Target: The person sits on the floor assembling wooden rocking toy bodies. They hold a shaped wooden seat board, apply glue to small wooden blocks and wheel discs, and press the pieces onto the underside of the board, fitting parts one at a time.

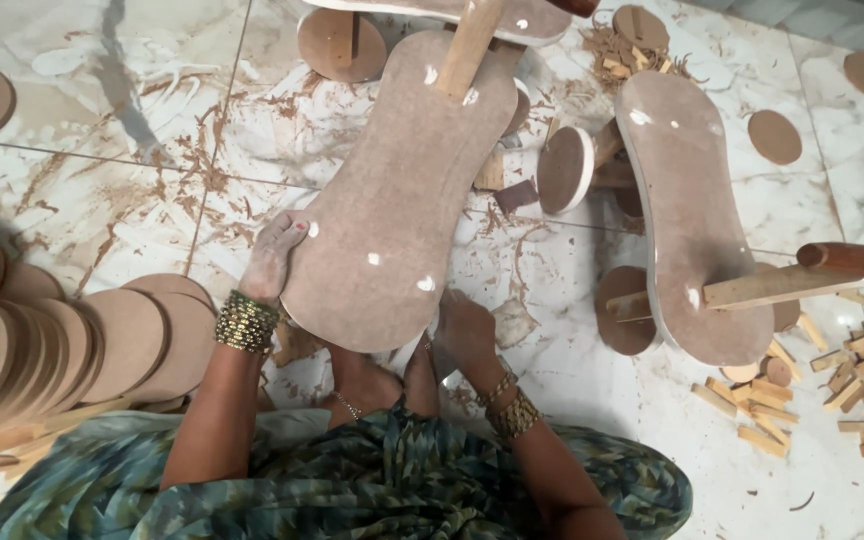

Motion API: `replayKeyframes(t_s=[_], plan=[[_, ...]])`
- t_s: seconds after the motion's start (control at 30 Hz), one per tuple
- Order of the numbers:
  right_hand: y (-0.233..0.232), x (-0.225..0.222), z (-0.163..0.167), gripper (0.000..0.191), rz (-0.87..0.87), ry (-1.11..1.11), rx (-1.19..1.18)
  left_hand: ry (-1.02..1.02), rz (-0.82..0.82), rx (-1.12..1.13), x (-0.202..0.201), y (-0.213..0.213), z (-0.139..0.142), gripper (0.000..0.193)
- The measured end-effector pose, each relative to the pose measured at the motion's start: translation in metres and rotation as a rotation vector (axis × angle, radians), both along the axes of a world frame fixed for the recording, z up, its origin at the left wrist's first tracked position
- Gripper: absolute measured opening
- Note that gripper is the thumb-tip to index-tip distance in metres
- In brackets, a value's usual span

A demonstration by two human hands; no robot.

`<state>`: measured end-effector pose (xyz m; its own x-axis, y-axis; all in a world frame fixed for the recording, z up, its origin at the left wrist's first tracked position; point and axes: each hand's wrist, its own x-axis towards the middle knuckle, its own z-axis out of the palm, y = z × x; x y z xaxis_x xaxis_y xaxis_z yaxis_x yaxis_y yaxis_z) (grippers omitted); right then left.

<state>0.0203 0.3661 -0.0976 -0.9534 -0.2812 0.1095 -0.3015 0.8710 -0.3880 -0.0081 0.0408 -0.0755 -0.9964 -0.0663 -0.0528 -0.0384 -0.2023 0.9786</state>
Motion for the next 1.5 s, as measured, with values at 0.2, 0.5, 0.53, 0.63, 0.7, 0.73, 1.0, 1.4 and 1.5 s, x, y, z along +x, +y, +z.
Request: replayKeyframes(t_s=[0.2,0.5,0.53,0.63,0.7,0.73,1.0,1.4,1.5], plan=[[0.004,-0.043,-0.027,0.037,-0.011,0.021,-0.071,-0.065,-0.078,0.279,0.015,0.001,-0.006,0.041],[0.001,-0.004,-0.032,0.033,-0.108,-0.036,0.04,0.038,-0.016,0.609,0.02,0.013,-0.05,0.066],[0.003,-0.017,-0.035,0.03,-0.132,-0.02,0.038,0.025,-0.033,0.64,0.018,0.012,-0.048,0.069],[0.011,-0.056,-0.041,0.023,-0.019,0.029,-0.113,-0.002,-0.031,0.658,0.016,0.01,-0.043,0.07],[0.015,-0.059,-0.042,0.02,0.063,-0.02,-0.151,-0.005,-0.034,0.658,0.015,0.009,-0.039,0.07],[0.015,-0.048,-0.04,0.022,0.01,-0.075,-0.112,-0.008,-0.035,0.663,0.016,0.009,-0.038,0.07],[-0.006,0.043,-0.028,0.025,-0.018,0.111,-0.04,0.002,-0.046,0.702,0.018,0.012,-0.044,0.072],[-0.006,0.024,-0.018,0.028,-0.111,0.003,-0.116,-0.06,-0.057,0.744,0.016,0.01,-0.055,0.075],[-0.002,0.027,-0.031,0.031,-0.136,0.03,-0.172,-0.024,-0.056,0.747,0.018,0.009,-0.056,0.075]])
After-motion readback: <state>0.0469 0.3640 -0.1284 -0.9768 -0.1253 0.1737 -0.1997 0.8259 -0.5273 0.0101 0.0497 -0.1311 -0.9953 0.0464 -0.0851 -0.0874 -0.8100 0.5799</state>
